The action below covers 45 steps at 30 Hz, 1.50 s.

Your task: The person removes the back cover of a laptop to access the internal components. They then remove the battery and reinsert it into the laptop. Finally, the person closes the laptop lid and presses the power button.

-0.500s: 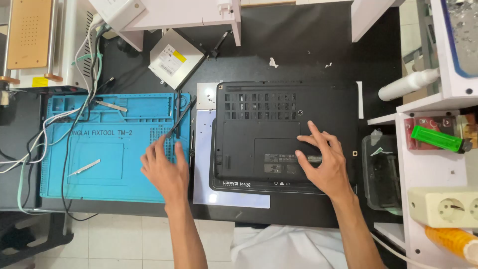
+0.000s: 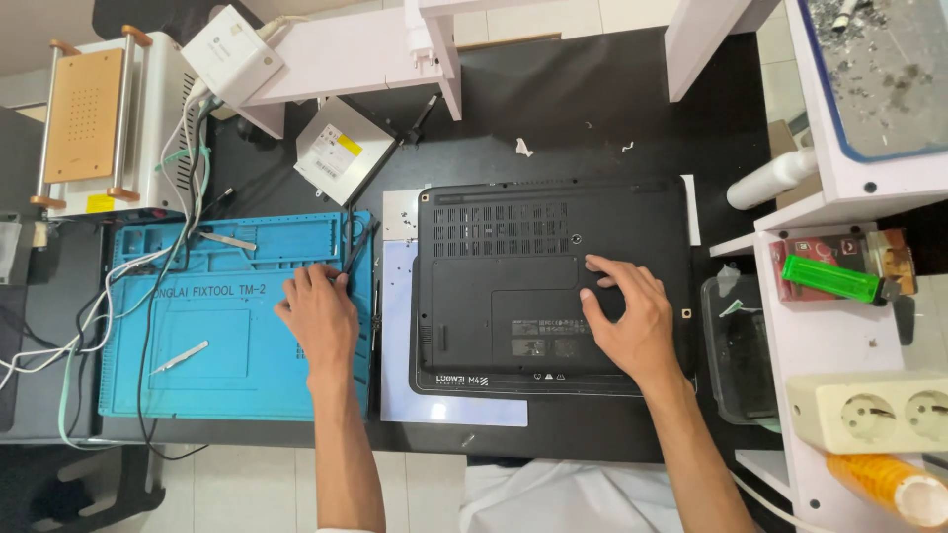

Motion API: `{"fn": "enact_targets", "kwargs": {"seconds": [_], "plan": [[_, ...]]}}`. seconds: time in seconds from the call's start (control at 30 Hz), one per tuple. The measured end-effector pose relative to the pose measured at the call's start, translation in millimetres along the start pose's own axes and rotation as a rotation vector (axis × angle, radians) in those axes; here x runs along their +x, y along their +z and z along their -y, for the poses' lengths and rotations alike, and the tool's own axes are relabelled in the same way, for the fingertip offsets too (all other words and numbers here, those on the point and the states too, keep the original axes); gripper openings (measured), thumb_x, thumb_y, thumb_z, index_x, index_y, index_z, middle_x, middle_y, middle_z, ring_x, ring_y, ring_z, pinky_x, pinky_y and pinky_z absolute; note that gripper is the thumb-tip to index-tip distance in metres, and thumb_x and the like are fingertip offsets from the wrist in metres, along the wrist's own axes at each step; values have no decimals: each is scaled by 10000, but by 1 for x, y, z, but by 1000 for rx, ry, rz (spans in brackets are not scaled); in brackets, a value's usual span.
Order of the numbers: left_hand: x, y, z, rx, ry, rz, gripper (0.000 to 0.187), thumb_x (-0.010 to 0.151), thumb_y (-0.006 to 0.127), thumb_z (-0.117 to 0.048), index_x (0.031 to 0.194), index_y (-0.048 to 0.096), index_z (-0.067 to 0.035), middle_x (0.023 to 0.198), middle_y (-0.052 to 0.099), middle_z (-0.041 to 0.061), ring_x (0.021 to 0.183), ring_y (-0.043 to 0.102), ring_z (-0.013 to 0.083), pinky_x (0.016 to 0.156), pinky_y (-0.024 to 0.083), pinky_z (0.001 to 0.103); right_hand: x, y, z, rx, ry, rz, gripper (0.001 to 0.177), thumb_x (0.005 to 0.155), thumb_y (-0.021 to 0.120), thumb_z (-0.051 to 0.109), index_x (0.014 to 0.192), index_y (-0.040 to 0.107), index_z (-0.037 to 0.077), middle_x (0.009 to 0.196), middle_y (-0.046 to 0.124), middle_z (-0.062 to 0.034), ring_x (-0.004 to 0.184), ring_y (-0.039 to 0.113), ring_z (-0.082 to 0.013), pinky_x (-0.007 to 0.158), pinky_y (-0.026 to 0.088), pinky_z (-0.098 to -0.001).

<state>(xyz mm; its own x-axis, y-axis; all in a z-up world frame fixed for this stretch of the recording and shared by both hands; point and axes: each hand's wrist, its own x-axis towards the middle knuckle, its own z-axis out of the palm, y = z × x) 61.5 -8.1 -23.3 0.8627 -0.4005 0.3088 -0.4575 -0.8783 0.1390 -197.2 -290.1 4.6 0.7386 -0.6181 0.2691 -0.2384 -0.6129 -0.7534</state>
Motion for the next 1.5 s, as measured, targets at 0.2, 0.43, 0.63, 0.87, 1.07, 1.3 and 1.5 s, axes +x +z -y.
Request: {"fn": "enact_targets", "kwargs": {"seconds": [0.2, 0.43, 0.63, 0.87, 1.07, 1.3, 1.5], "plan": [[-6, -36, -31, -269, -151, 2, 134, 1109, 576, -137, 1135, 579, -7, 990, 691, 122, 898, 626, 347, 880, 423, 497, 12, -2, 0, 5, 103, -12, 250, 881, 727, 82, 1131, 724, 104, 1023, 761, -1, 783, 716, -149, 853, 495, -358], [-30, -108, -126, -695, -19, -250, 121, 1035, 708, -5, 1134, 647, 30, 990, 712, 105, 895, 693, 208, 825, 548, 329, 10, -2, -7, 38, 51, -47, 248, 877, 708, 56, 1122, 720, 94, 1009, 764, -1, 795, 713, -144, 794, 496, -343], [-63, -92, -193, -925, 369, -20, 204, 855, 762, 70, 1026, 701, -25, 910, 704, 89, 825, 690, 219, 737, 559, 315, 9, -2, -9, 38, 61, -57, 256, 870, 686, 24, 1113, 728, 93, 1020, 771, -9, 784, 695, -162, 804, 504, -342], [-68, -80, -226, -811, 782, 16, 251, 889, 789, -10, 1107, 672, 31, 938, 670, 82, 850, 666, 242, 768, 545, 369, 10, -3, -9, 78, 66, -53, 254, 862, 676, 10, 1101, 728, 77, 1020, 769, -23, 782, 694, -169, 798, 504, -343], [-74, -67, -227, -707, 941, 92, 261, 888, 731, -32, 1125, 666, 59, 864, 609, 72, 815, 637, 214, 756, 526, 356, 8, -1, -14, 84, 62, -55, 265, 848, 682, 9, 1102, 727, 74, 1014, 764, -28, 794, 693, -173, 791, 502, -342], [-72, -67, -234, -580, 1096, 157, 252, 823, 690, -18, 1067, 645, 18, 793, 557, 34, 747, 590, 179, 707, 497, 327, 8, 1, -15, 74, 72, -76, 262, 859, 684, 6, 1100, 729, 99, 994, 762, -12, 791, 700, -178, 792, 507, -333], [-69, -66, -243, -492, 1138, 199, 222, 788, 675, -65, 1000, 630, -15, 739, 561, 28, 710, 603, 181, 675, 493, 327, 9, 1, -19, 165, 90, -91, 230, 907, 658, -10, 1114, 726, 66, 1017, 764, -47, 851, 730, -175, 803, 545, -297]]}}
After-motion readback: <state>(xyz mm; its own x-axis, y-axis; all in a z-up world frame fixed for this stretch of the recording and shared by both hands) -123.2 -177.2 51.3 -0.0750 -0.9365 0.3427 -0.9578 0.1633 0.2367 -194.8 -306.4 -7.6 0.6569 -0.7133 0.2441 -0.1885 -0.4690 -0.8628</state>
